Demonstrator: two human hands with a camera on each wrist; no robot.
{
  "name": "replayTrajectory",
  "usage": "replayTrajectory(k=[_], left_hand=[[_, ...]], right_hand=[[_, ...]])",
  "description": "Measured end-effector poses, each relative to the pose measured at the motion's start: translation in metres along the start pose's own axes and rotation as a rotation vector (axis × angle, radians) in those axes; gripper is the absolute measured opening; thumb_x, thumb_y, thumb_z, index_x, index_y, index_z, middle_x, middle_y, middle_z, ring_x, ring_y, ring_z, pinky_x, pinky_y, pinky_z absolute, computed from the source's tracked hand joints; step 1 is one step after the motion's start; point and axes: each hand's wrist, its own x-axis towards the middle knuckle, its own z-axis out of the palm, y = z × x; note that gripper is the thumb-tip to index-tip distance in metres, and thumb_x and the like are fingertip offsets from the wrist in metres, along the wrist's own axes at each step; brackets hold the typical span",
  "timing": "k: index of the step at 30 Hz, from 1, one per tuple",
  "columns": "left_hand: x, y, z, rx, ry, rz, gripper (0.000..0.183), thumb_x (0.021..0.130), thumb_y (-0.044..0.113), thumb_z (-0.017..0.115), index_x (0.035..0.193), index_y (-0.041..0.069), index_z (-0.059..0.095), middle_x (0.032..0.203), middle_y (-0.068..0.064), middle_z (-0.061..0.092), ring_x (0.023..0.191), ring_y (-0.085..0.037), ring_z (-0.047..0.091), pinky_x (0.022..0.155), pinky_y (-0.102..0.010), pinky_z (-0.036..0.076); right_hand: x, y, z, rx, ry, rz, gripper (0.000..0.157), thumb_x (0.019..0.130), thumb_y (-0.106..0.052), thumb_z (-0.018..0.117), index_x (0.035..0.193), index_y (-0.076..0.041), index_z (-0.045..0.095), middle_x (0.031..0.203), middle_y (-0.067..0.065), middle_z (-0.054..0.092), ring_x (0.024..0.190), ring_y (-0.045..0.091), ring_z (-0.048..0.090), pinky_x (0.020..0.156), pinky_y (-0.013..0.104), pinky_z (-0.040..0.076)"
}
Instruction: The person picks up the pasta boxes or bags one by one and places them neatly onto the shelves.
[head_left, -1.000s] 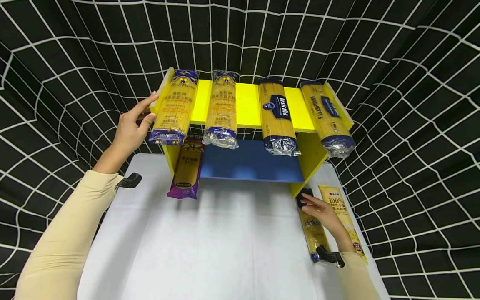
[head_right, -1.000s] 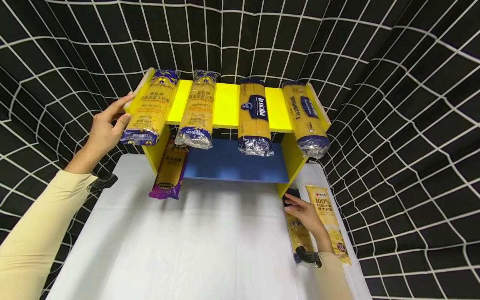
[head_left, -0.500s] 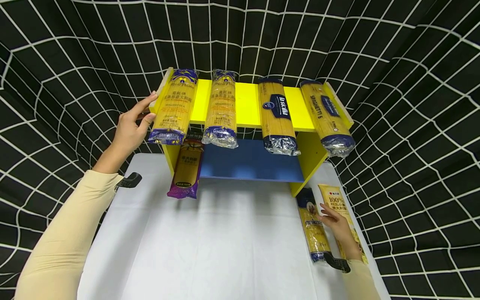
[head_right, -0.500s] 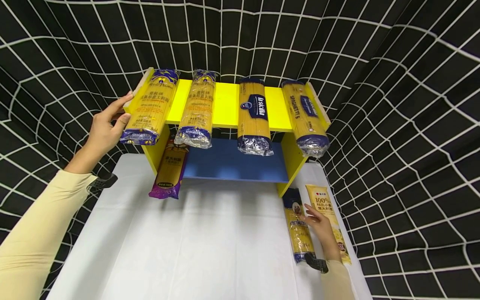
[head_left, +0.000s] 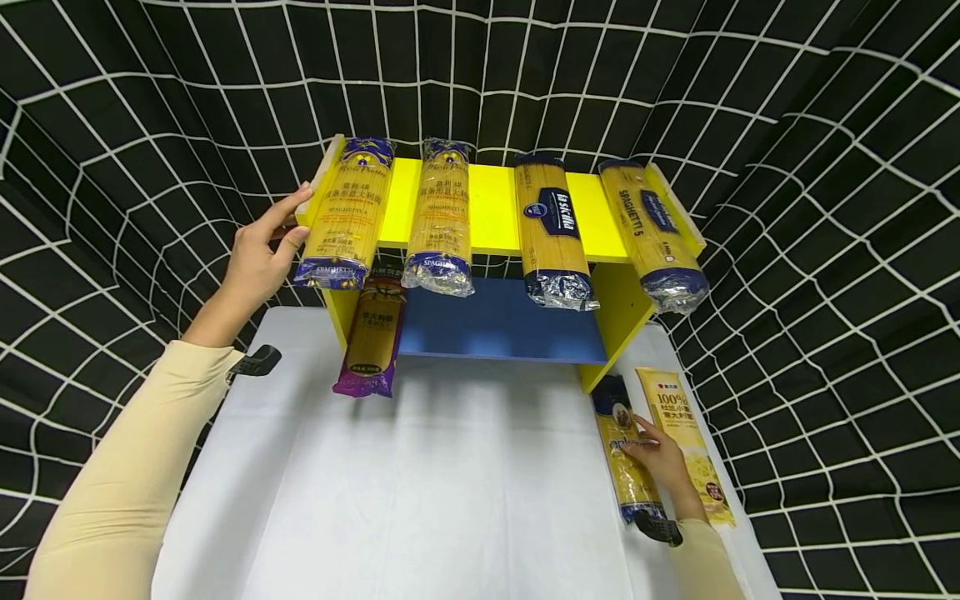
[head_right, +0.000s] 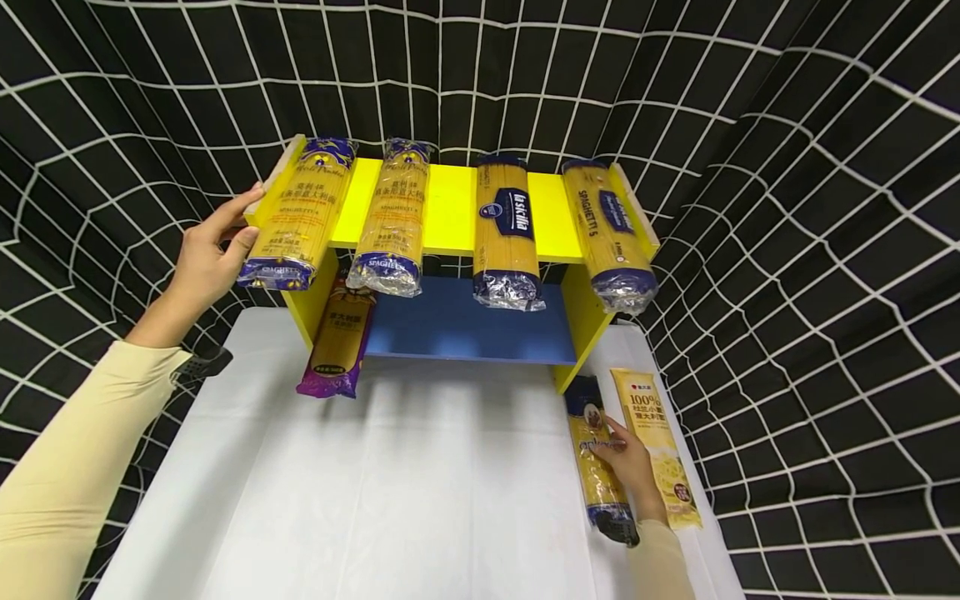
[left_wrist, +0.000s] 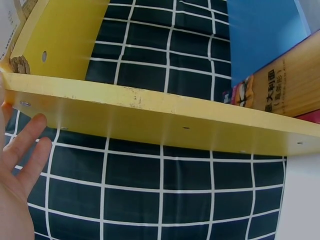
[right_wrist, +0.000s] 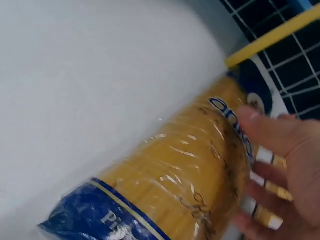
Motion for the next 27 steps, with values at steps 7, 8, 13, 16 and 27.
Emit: replayTrajectory(k=[7,8,13,16,27], left_hand=[[-0.001,-0.001,0.001,0.008,0.001,-0.001,0.049,0.1,0.026,0.056,0.148,0.036,0.045,0.154,0.018,0.043,0.11,0.022,0.05,0.095,-0.004,0.042],[-0.001,0.0,0.001,0.007,0.003,0.001,0.049,0.1,0.026,0.056,0.148,0.036,0.046,0.154,0.017,0.043,0.11,0.022,0.05,0.094,-0.003,0.041],[0.0,0.001,0.001,-0.006,0.011,0.002,0.049,0.1,0.026,0.056,0.147,0.034,0.047,0.154,0.015,0.044,0.107,0.026,0.046,0.093,-0.002,0.04],[0.001,0.001,0.0,-0.008,0.012,0.0,0.049,0.1,0.025,0.056,0.147,0.033,0.047,0.154,0.014,0.044,0.109,0.02,0.052,0.092,-0.002,0.039],[0.0,0.001,0.0,-0.001,0.0,-0.001,0.05,0.1,0.024,0.056,0.148,0.034,0.046,0.155,0.015,0.043,0.11,0.023,0.049,0.093,-0.001,0.039]], right_hand=[[0.001,-0.003,0.006,-0.11,-0.033,-0.055,0.076,0.089,-0.025,0.074,0.153,-0.01,0.036,0.142,0.035,0.048,0.106,0.04,0.063,0.074,0.033,0.053],[0.001,-0.004,0.006,-0.111,-0.035,-0.06,0.075,0.089,-0.024,0.074,0.153,-0.011,0.037,0.144,0.034,0.047,0.11,0.042,0.061,0.078,0.035,0.053],[0.004,-0.007,0.005,-0.127,-0.09,-0.085,0.077,0.09,-0.025,0.073,0.155,-0.013,0.033,0.15,0.036,0.036,0.115,0.046,0.057,0.089,0.05,0.051],[0.008,-0.008,0.004,-0.137,-0.13,-0.09,0.08,0.09,-0.026,0.073,0.156,-0.013,0.029,0.155,0.034,0.03,0.125,0.051,0.05,0.098,0.058,0.047],[0.008,-0.017,-0.001,-0.104,-0.243,-0.105,0.083,0.093,-0.024,0.07,0.159,-0.013,0.021,0.161,0.031,0.018,0.142,0.054,0.03,0.11,0.064,0.036]])
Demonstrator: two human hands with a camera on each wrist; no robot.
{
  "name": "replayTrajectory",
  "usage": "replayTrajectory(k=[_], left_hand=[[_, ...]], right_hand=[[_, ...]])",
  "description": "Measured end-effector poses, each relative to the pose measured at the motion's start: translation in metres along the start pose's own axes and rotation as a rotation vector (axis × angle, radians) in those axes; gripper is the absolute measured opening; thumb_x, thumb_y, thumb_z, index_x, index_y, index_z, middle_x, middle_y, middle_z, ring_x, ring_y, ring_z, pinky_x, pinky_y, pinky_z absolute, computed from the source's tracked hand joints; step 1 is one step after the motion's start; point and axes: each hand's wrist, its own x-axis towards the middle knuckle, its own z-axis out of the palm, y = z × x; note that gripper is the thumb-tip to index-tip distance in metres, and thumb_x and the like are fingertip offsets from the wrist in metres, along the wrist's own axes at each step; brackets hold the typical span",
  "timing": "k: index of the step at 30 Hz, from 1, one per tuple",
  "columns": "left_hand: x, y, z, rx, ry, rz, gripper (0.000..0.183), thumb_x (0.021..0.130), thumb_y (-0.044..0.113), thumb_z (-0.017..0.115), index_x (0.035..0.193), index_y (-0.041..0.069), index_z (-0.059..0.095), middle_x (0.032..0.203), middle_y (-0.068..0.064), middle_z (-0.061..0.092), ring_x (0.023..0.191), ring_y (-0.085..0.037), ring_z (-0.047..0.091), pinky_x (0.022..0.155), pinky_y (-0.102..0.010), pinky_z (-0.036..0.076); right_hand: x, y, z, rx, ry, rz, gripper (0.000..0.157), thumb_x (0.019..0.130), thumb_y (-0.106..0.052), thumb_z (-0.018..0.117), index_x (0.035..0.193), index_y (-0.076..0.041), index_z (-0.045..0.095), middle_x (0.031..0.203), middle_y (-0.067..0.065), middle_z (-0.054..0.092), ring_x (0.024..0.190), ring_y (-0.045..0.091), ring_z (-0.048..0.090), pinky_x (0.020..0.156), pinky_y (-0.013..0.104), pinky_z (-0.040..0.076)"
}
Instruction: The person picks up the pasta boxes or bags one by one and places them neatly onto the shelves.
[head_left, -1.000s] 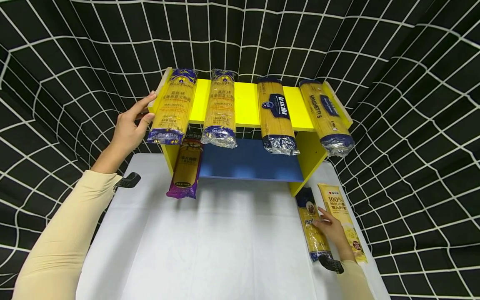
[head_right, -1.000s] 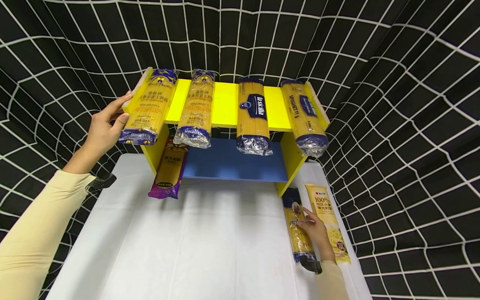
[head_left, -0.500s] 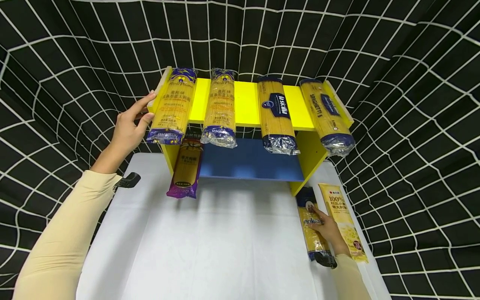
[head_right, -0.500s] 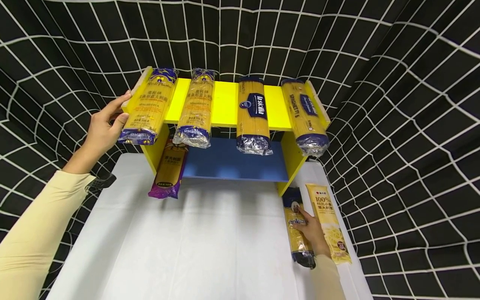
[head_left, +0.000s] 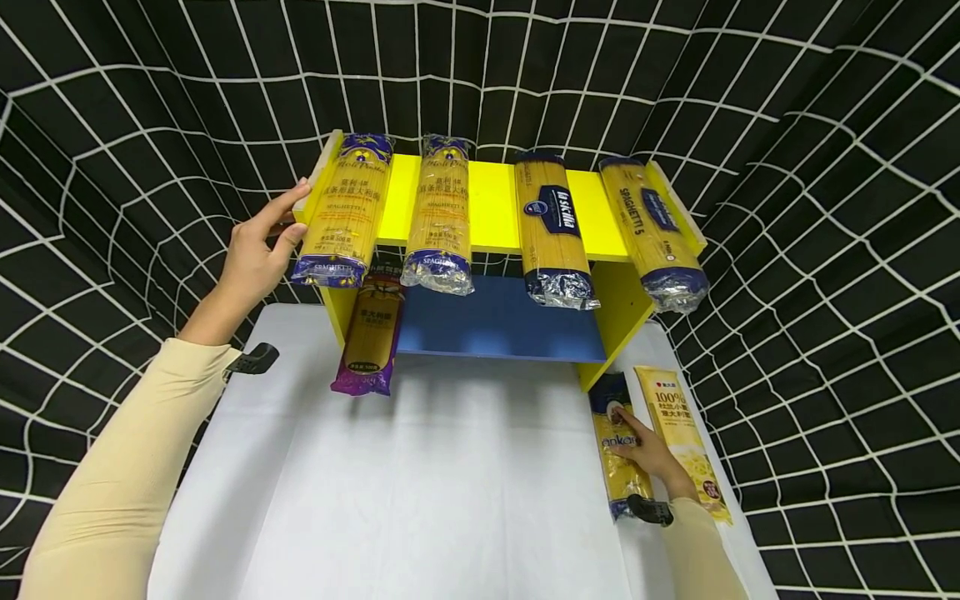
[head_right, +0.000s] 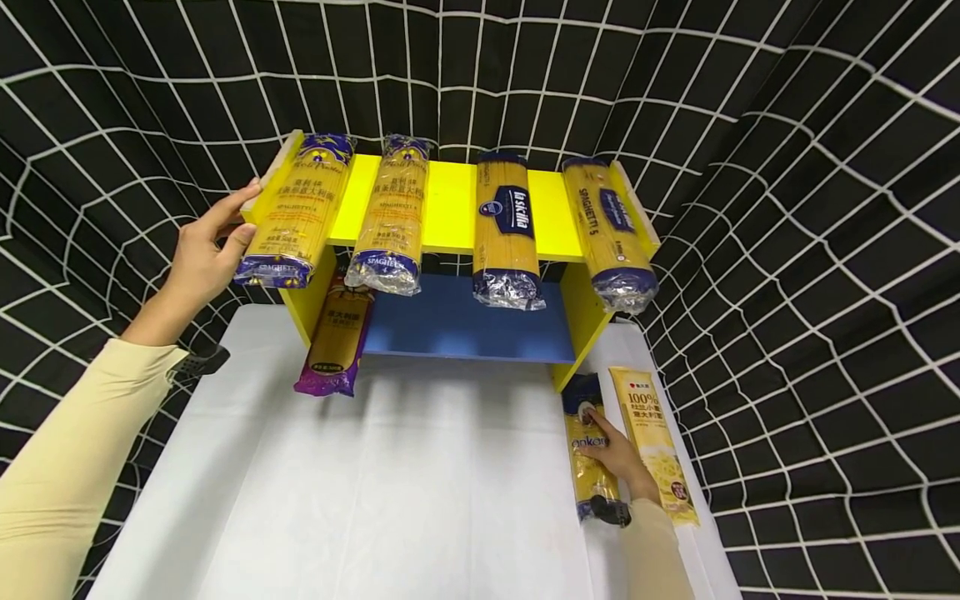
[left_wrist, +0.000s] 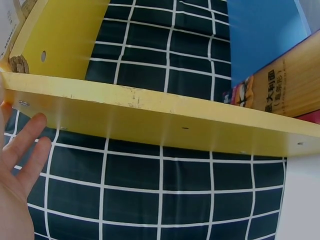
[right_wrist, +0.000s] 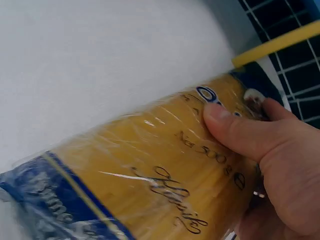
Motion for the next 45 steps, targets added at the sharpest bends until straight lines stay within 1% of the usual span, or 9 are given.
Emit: replayTrajectory(k=[4,12,17,20,23,28,33,39,45], left_hand=[[0.0,0.0,0.0,0.005,0.002,-0.002,0.05,0.1,0.025,0.056,0.148,0.034,0.046,0.154,0.016,0.043,0.111,0.02,0.052,0.093,-0.001,0.039],[0.001,0.001,0.001,0.014,0.004,-0.008,0.049,0.1,0.026,0.056,0.148,0.032,0.047,0.154,0.014,0.044,0.116,-0.013,0.065,0.094,-0.004,0.042],[-0.001,0.003,0.0,-0.01,0.019,-0.011,0.05,0.099,0.021,0.058,0.147,0.031,0.048,0.154,0.014,0.045,0.11,0.01,0.059,0.091,-0.002,0.04],[-0.001,0.003,0.001,-0.019,0.022,-0.01,0.05,0.098,0.02,0.059,0.146,0.03,0.049,0.153,0.013,0.046,0.105,0.021,0.052,0.09,-0.002,0.04],[0.0,0.003,0.002,-0.017,0.017,-0.008,0.05,0.098,0.021,0.059,0.147,0.03,0.048,0.153,0.013,0.045,0.108,0.015,0.056,0.091,-0.002,0.041],[0.0,0.001,0.002,-0.005,0.016,-0.002,0.05,0.099,0.023,0.057,0.147,0.032,0.047,0.154,0.016,0.044,0.111,0.007,0.06,0.092,-0.002,0.04],[0.0,0.0,0.002,-0.002,0.014,0.005,0.049,0.1,0.026,0.056,0.148,0.033,0.046,0.155,0.015,0.043,0.107,0.024,0.048,0.093,-0.002,0.04],[-0.001,0.0,0.002,-0.004,0.011,0.003,0.05,0.1,0.026,0.056,0.148,0.033,0.046,0.155,0.014,0.042,0.106,0.029,0.044,0.092,-0.001,0.039],[0.0,-0.001,0.002,0.002,0.012,-0.005,0.049,0.1,0.025,0.056,0.148,0.033,0.046,0.154,0.016,0.043,0.107,0.02,0.051,0.092,-0.001,0.04]], right_hand=[[0.0,-0.003,-0.003,0.043,-0.03,-0.005,0.083,0.093,-0.023,0.07,0.159,-0.013,0.021,0.16,0.033,0.017,0.137,0.052,0.039,0.103,0.056,0.045],[0.002,0.003,-0.005,0.074,-0.022,0.015,0.086,0.088,-0.028,0.075,0.157,-0.014,0.026,0.161,0.03,0.02,0.141,0.05,0.036,0.1,0.045,0.05],[0.002,0.009,-0.005,0.119,0.009,-0.015,0.084,0.088,-0.027,0.075,0.157,-0.015,0.028,0.161,0.027,0.022,0.145,0.047,0.03,0.109,0.052,0.043],[0.0,0.011,-0.004,0.157,0.02,0.002,0.082,0.089,-0.026,0.074,0.157,-0.017,0.028,0.161,0.026,0.023,0.139,0.044,0.042,0.104,0.047,0.048],[-0.003,0.013,-0.003,0.23,0.029,0.053,0.082,0.09,-0.024,0.073,0.157,-0.021,0.027,0.162,0.026,0.02,0.111,0.032,0.063,0.084,0.033,0.057],[-0.009,0.014,-0.003,0.326,0.064,0.107,0.082,0.089,-0.023,0.074,0.157,-0.026,0.028,0.155,0.031,0.033,0.078,0.012,0.067,0.068,0.028,0.057],[-0.016,0.011,-0.006,0.386,0.087,0.139,0.081,0.09,-0.025,0.073,0.156,-0.033,0.028,0.135,0.035,0.054,0.068,0.019,0.07,0.065,0.035,0.06],[-0.024,0.006,-0.01,0.367,0.107,0.102,0.082,0.09,-0.026,0.074,0.157,-0.03,0.027,0.152,0.032,0.038,0.069,0.014,0.068,0.065,0.031,0.058],[-0.034,0.007,-0.012,0.345,0.092,0.064,0.079,0.092,-0.025,0.071,0.157,-0.026,0.026,0.16,0.026,0.026,0.076,0.006,0.066,0.069,0.027,0.058]])
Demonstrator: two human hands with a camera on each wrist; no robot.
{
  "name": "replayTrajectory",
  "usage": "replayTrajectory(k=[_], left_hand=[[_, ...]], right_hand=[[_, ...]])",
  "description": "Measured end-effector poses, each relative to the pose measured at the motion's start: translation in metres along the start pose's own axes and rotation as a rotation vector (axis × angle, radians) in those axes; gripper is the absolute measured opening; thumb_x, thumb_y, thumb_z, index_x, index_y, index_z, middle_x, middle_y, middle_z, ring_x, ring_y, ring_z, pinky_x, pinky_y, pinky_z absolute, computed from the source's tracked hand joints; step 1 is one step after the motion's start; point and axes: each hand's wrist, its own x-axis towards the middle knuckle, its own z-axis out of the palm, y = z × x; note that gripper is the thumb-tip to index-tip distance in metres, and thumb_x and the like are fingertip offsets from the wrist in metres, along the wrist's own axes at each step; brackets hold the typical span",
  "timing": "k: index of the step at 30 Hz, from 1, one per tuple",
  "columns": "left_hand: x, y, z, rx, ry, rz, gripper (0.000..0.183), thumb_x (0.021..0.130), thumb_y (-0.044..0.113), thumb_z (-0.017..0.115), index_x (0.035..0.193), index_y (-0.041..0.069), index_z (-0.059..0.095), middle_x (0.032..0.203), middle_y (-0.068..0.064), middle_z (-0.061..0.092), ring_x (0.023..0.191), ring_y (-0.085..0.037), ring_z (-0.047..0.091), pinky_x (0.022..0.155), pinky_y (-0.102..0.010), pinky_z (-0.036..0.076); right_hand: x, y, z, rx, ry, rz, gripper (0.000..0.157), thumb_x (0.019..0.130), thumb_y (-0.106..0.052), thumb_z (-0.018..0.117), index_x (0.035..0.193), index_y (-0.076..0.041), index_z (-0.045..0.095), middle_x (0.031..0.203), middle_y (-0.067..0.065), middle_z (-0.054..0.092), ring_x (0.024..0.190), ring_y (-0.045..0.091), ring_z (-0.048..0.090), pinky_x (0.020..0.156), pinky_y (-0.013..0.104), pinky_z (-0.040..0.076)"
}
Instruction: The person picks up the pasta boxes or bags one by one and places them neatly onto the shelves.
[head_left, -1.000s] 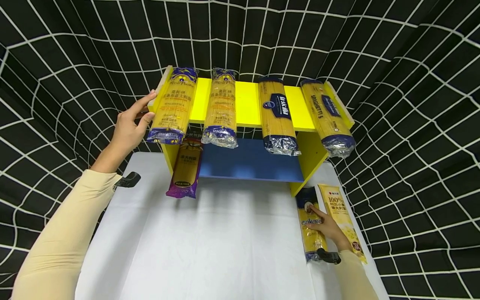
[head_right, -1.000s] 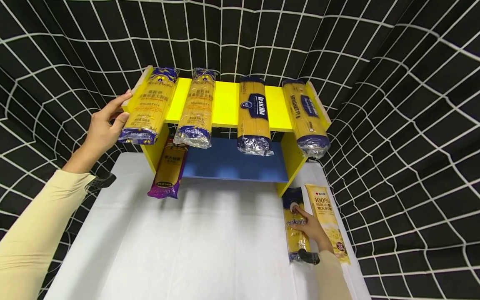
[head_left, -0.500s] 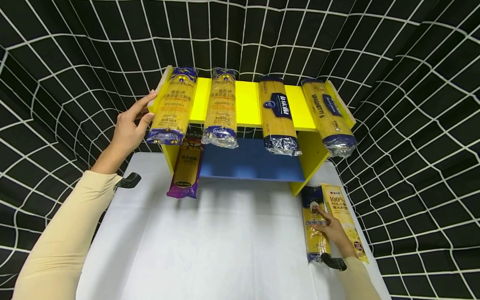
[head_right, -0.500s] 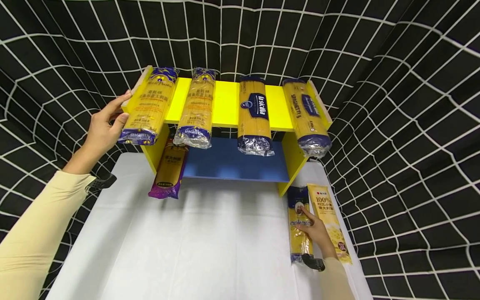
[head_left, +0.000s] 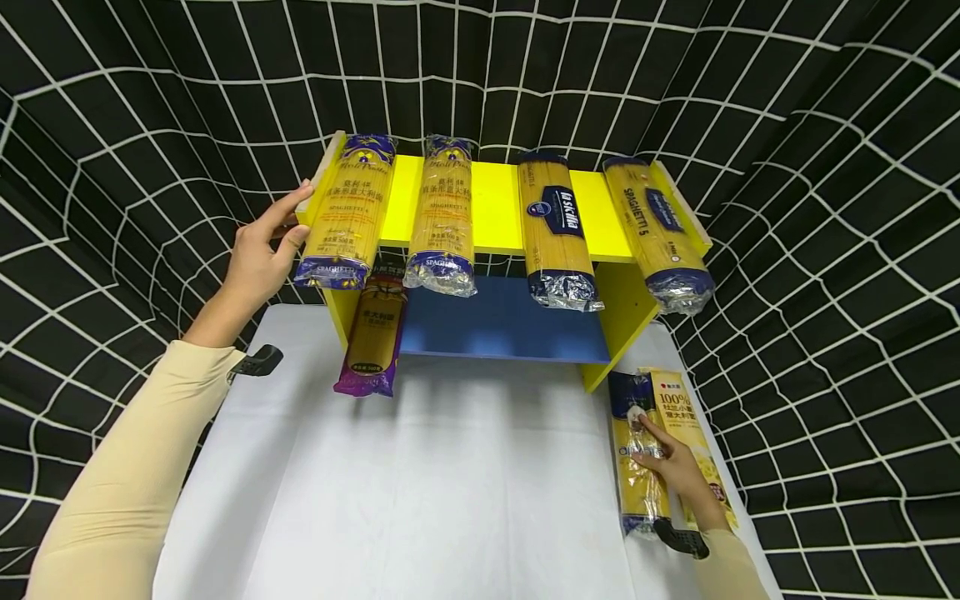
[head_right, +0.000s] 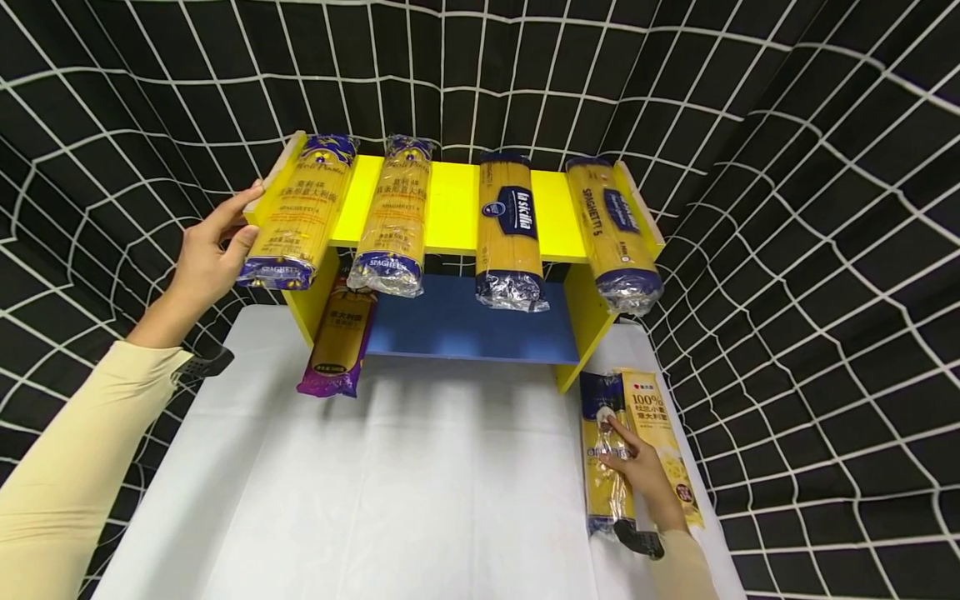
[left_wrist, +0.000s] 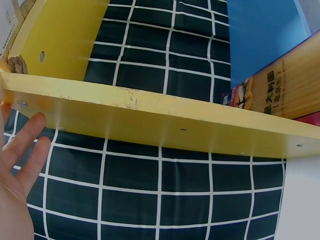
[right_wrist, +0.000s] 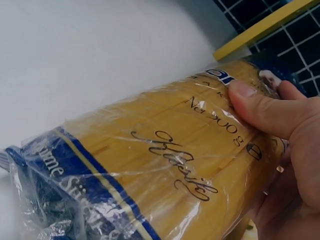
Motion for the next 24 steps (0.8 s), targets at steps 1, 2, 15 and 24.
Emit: replayTrajectory(k=[1,2,15,24], left_hand=[[0.0,0.0,0.0,0.0,0.0,-0.001,0.049,0.1,0.025,0.056,0.148,0.033,0.046,0.154,0.016,0.043,0.108,0.017,0.053,0.092,-0.001,0.04],[0.0,0.0,0.0,0.001,0.001,0.0,0.049,0.1,0.024,0.056,0.148,0.033,0.046,0.154,0.016,0.043,0.108,0.016,0.055,0.092,-0.001,0.04],[0.001,0.001,-0.001,0.004,-0.004,-0.004,0.05,0.1,0.023,0.056,0.148,0.032,0.046,0.155,0.016,0.043,0.114,-0.005,0.064,0.091,-0.001,0.04],[0.0,0.0,0.0,-0.02,-0.002,0.004,0.049,0.1,0.023,0.056,0.148,0.032,0.047,0.155,0.015,0.043,0.106,0.022,0.051,0.09,-0.001,0.04]], right_hand=[[-0.002,0.001,0.0,0.01,-0.01,-0.009,0.079,0.093,-0.024,0.07,0.158,-0.025,0.024,0.161,0.027,0.024,0.077,0.008,0.067,0.069,0.028,0.058],[-0.004,0.002,0.0,0.028,-0.007,-0.01,0.079,0.092,-0.023,0.07,0.158,-0.024,0.025,0.159,0.028,0.028,0.076,0.009,0.068,0.069,0.029,0.059],[-0.019,0.0,0.009,0.085,0.098,-0.076,0.081,0.09,-0.022,0.073,0.157,-0.025,0.027,0.163,0.016,0.025,0.098,-0.014,0.056,0.078,0.017,0.055],[-0.023,-0.019,0.008,0.224,0.244,-0.112,0.08,0.089,-0.016,0.074,0.155,-0.03,0.031,0.144,-0.009,0.051,0.096,-0.01,0.061,0.076,0.015,0.056]])
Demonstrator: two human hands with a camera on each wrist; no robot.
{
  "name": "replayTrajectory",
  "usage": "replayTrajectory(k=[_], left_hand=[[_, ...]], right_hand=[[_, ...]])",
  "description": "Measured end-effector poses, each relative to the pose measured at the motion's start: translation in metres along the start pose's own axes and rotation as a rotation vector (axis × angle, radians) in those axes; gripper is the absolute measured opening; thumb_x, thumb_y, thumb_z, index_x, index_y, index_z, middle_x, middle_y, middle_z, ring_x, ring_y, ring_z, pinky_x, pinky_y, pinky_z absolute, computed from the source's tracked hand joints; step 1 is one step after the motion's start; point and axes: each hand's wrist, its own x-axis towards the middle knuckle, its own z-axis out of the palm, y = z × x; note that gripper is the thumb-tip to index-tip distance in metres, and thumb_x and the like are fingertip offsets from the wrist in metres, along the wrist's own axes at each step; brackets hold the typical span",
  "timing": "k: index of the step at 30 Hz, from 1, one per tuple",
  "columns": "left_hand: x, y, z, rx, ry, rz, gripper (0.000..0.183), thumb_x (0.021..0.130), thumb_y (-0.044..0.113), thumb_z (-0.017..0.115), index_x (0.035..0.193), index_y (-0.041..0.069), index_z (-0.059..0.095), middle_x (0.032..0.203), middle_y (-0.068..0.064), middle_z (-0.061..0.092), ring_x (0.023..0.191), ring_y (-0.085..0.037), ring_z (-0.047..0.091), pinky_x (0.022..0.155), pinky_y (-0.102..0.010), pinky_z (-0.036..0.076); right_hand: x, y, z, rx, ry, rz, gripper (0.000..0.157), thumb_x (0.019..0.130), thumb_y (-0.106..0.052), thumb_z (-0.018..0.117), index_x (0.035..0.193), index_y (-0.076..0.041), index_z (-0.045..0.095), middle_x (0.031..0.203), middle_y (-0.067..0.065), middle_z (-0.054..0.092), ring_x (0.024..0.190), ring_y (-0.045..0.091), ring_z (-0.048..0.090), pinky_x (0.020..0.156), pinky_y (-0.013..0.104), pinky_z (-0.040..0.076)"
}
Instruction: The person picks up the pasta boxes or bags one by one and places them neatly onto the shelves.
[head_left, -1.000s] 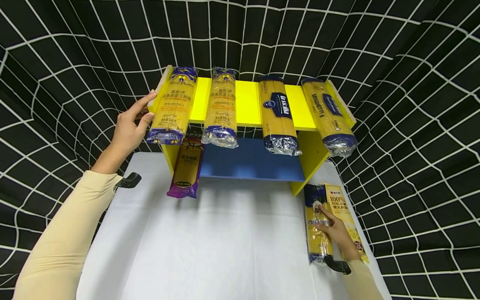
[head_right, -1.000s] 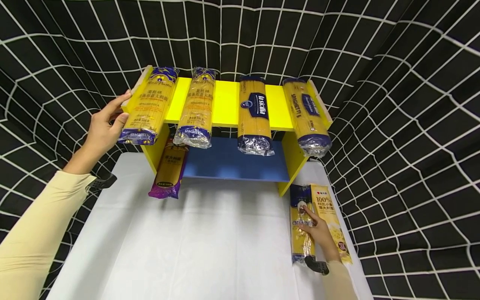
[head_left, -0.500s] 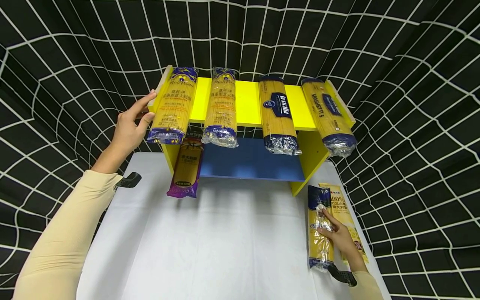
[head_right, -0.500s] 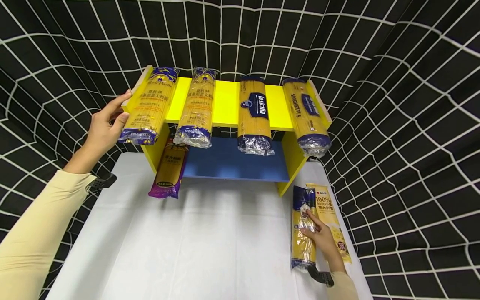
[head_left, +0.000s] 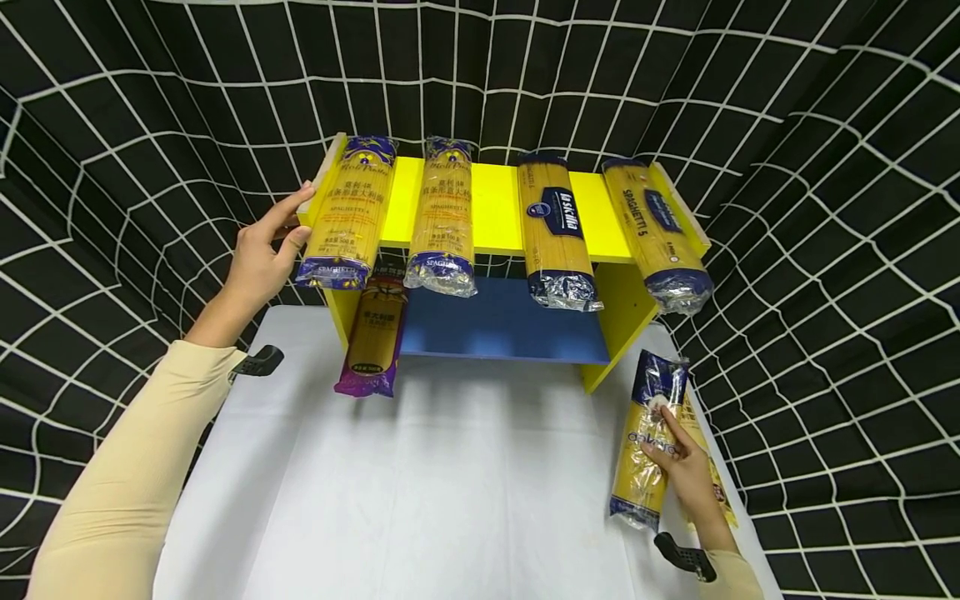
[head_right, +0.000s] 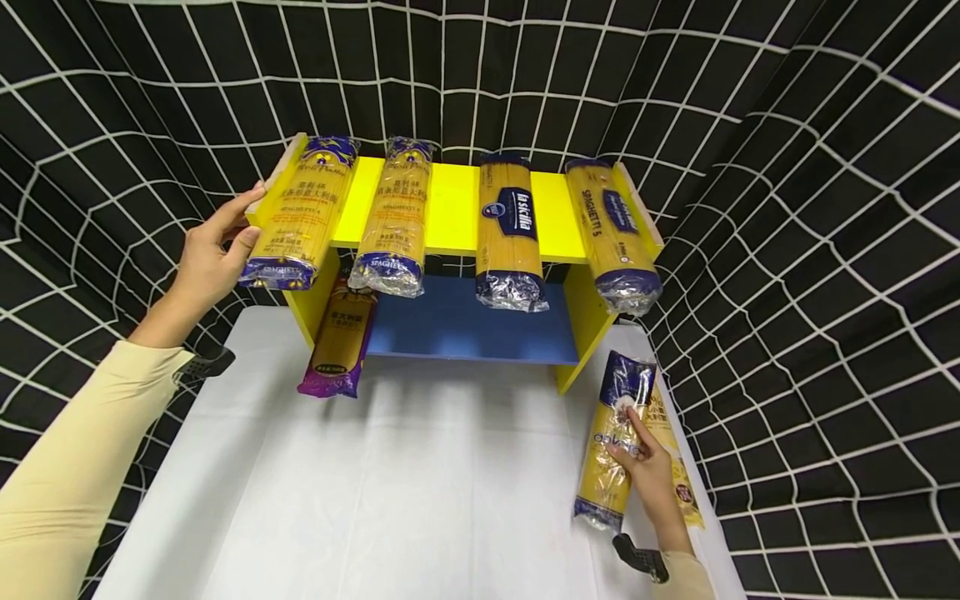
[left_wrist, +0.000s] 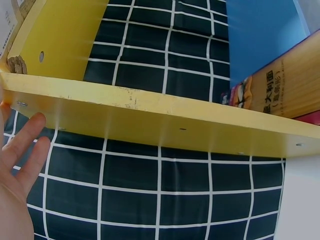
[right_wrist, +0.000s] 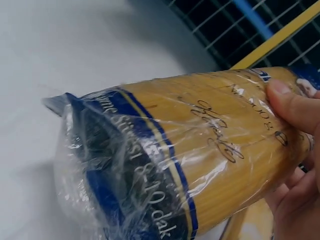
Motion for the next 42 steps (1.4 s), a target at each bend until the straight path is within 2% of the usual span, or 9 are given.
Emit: replayTrajectory(k=[1,3,4,11,14,19,26,33,42], left_hand=[[0.0,0.0,0.0,0.0,0.002,0.003,0.049,0.1,0.023,0.056,0.148,0.032,0.047,0.155,0.014,0.043,0.106,0.021,0.052,0.09,-0.001,0.04],[0.001,-0.001,0.0,-0.003,0.005,0.007,0.049,0.1,0.022,0.057,0.147,0.031,0.047,0.155,0.014,0.043,0.106,0.021,0.052,0.09,-0.001,0.04],[0.001,-0.001,0.001,-0.004,0.006,0.008,0.05,0.1,0.022,0.057,0.147,0.031,0.047,0.155,0.014,0.043,0.106,0.022,0.051,0.091,-0.001,0.04],[0.0,-0.001,0.0,0.0,0.001,0.002,0.05,0.1,0.023,0.056,0.148,0.033,0.046,0.155,0.016,0.042,0.105,0.029,0.045,0.09,0.0,0.039],[0.0,-0.001,0.0,0.002,0.002,-0.001,0.05,0.1,0.024,0.056,0.148,0.034,0.046,0.155,0.017,0.041,0.105,0.028,0.045,0.09,0.0,0.039],[0.0,-0.001,0.001,0.005,0.0,-0.005,0.05,0.1,0.024,0.056,0.148,0.035,0.045,0.155,0.018,0.041,0.105,0.028,0.045,0.09,0.0,0.039],[0.0,0.0,0.001,0.009,-0.003,-0.007,0.05,0.1,0.024,0.056,0.148,0.034,0.045,0.155,0.017,0.042,0.104,0.028,0.045,0.09,0.0,0.039],[0.0,0.0,0.001,0.003,-0.003,0.002,0.05,0.1,0.024,0.056,0.148,0.034,0.046,0.155,0.017,0.042,0.106,0.027,0.046,0.091,-0.001,0.04],[0.0,-0.001,0.001,-0.001,-0.005,0.004,0.05,0.1,0.024,0.056,0.148,0.033,0.046,0.155,0.016,0.041,0.106,0.028,0.045,0.092,-0.001,0.039]], right_hand=[[0.0,-0.005,0.0,0.043,0.017,-0.008,0.079,0.089,-0.013,0.073,0.155,-0.03,0.032,0.137,-0.016,0.053,0.094,-0.008,0.063,0.075,0.016,0.056],[0.001,-0.016,-0.002,0.122,0.036,-0.034,0.08,0.09,-0.008,0.072,0.156,-0.029,0.032,0.133,-0.02,0.052,0.095,-0.009,0.063,0.075,0.014,0.056],[0.001,-0.022,-0.002,0.155,0.051,-0.051,0.079,0.09,-0.006,0.071,0.156,-0.027,0.032,0.132,-0.019,0.053,0.094,-0.008,0.064,0.074,0.014,0.056],[0.001,-0.073,-0.01,0.323,0.203,-0.145,0.079,0.087,0.009,0.066,0.153,-0.024,0.038,0.155,-0.002,0.045,0.105,-0.005,0.064,0.08,0.01,0.054],[0.0,-0.094,-0.013,0.371,0.251,-0.205,0.079,0.085,0.015,0.065,0.151,-0.023,0.042,0.152,0.002,0.049,0.107,-0.001,0.065,0.08,0.011,0.055],[-0.005,-0.125,-0.015,0.449,0.279,-0.332,0.08,0.082,0.023,0.063,0.149,-0.017,0.045,0.136,0.003,0.06,0.103,0.006,0.069,0.077,0.015,0.057],[-0.017,-0.16,-0.014,0.558,0.219,-0.526,0.081,0.081,0.03,0.056,0.15,-0.008,0.041,0.143,0.01,0.055,0.114,0.013,0.066,0.083,0.018,0.057],[-0.025,-0.186,-0.01,0.649,0.186,-0.646,0.08,0.079,0.031,0.056,0.149,-0.006,0.043,0.149,0.015,0.05,0.121,0.018,0.062,0.089,0.021,0.057],[-0.034,-0.213,0.006,0.687,-0.015,-0.751,0.08,0.08,0.03,0.057,0.15,-0.007,0.041,0.148,0.016,0.051,0.122,0.021,0.062,0.091,0.024,0.057]])
